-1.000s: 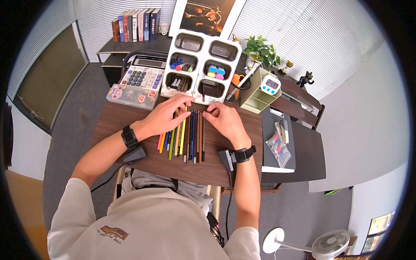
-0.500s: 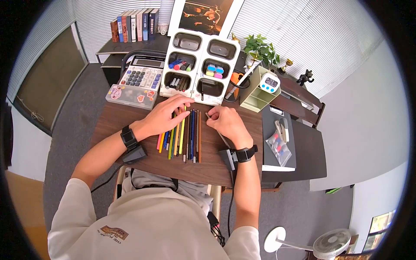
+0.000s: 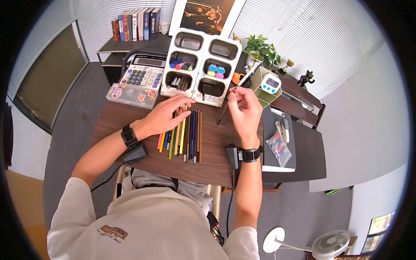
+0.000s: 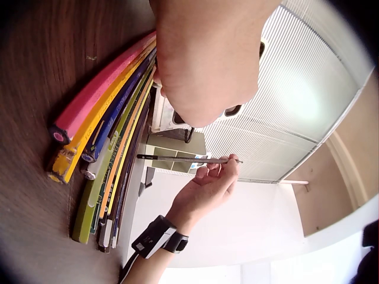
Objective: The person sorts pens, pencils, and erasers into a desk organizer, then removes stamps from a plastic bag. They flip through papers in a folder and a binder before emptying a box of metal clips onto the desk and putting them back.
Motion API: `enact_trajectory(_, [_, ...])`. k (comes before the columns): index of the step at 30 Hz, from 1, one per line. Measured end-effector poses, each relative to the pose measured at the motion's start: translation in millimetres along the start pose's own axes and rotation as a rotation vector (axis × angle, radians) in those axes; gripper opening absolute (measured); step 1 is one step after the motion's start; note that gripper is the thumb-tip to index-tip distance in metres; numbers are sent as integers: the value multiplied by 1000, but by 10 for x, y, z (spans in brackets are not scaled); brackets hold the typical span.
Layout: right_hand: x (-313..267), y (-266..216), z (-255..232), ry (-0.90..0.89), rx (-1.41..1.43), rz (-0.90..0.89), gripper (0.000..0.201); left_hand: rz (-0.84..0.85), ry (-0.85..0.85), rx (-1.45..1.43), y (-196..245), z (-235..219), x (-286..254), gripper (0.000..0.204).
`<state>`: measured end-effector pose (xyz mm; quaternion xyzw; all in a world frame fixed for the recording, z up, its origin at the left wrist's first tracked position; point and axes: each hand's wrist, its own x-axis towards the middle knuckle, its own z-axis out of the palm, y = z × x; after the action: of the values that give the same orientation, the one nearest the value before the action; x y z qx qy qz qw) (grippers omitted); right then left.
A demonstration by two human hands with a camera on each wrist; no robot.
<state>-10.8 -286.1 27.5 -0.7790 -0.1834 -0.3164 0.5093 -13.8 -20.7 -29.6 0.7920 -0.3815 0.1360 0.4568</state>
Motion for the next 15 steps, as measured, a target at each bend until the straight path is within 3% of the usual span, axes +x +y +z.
enact_trajectory(6, [-26, 16, 9, -95, -26, 86, 10, -18, -2, -2, 37, -10, -1, 34])
enact_trajectory(8, [-22, -7, 5, -356, -135, 238, 12, -15, -2, -5, 34, -8, 1, 34])
enact_trajectory(10, [-57, 99, 28, -420, -152, 216, 17, -16, 0, 2, 16, -1, -4, 34])
enact_trajectory(12, [-58, 90, 27, -615, -287, 274, 23, -13, 1, 2, 23, -3, 1, 34])
enact_trajectory(15, [-31, 22, 16, -617, -180, 447, 25, -2, 7, -1, 37, -8, 4, 33])
